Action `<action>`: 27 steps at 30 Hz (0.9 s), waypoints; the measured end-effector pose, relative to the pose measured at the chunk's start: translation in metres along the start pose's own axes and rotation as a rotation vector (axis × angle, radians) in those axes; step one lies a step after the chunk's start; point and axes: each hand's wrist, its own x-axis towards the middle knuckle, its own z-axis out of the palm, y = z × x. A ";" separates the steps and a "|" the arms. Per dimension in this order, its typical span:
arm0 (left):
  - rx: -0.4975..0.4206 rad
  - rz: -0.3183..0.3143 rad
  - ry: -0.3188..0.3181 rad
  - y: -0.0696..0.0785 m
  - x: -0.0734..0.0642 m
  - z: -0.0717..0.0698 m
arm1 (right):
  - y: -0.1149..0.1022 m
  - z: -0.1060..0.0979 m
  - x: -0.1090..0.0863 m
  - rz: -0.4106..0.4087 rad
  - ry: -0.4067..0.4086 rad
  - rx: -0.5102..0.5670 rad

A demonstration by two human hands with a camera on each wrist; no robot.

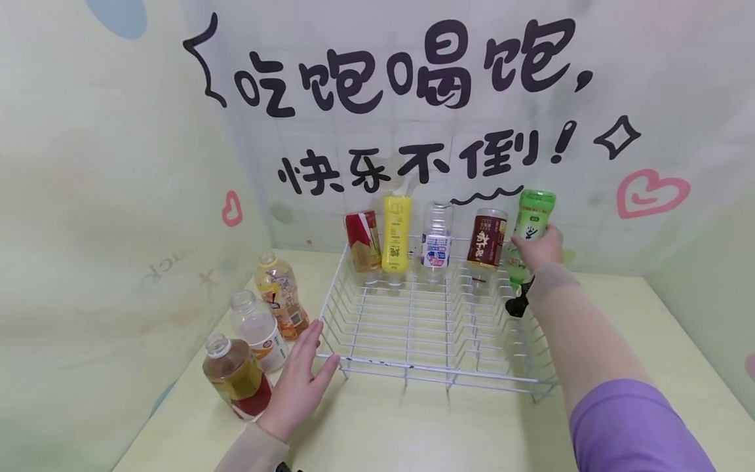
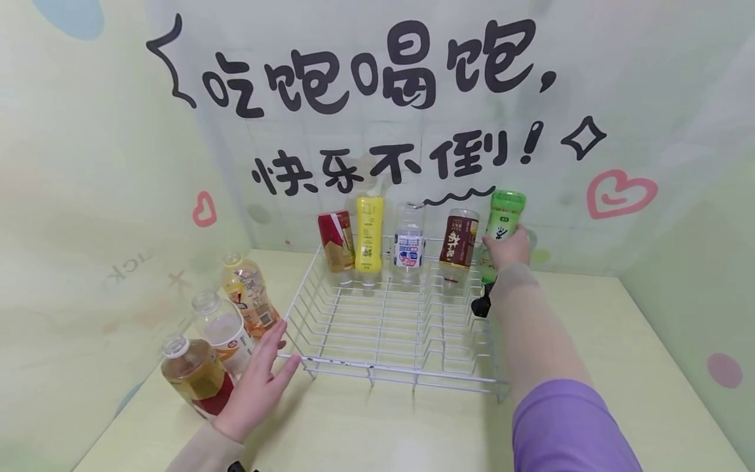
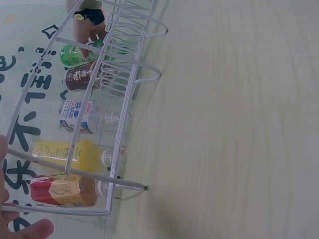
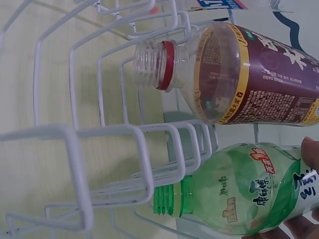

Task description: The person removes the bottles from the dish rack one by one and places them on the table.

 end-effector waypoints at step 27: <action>-0.027 0.042 0.001 -0.003 0.004 0.001 | -0.022 -0.035 -0.035 -0.200 -0.029 -0.068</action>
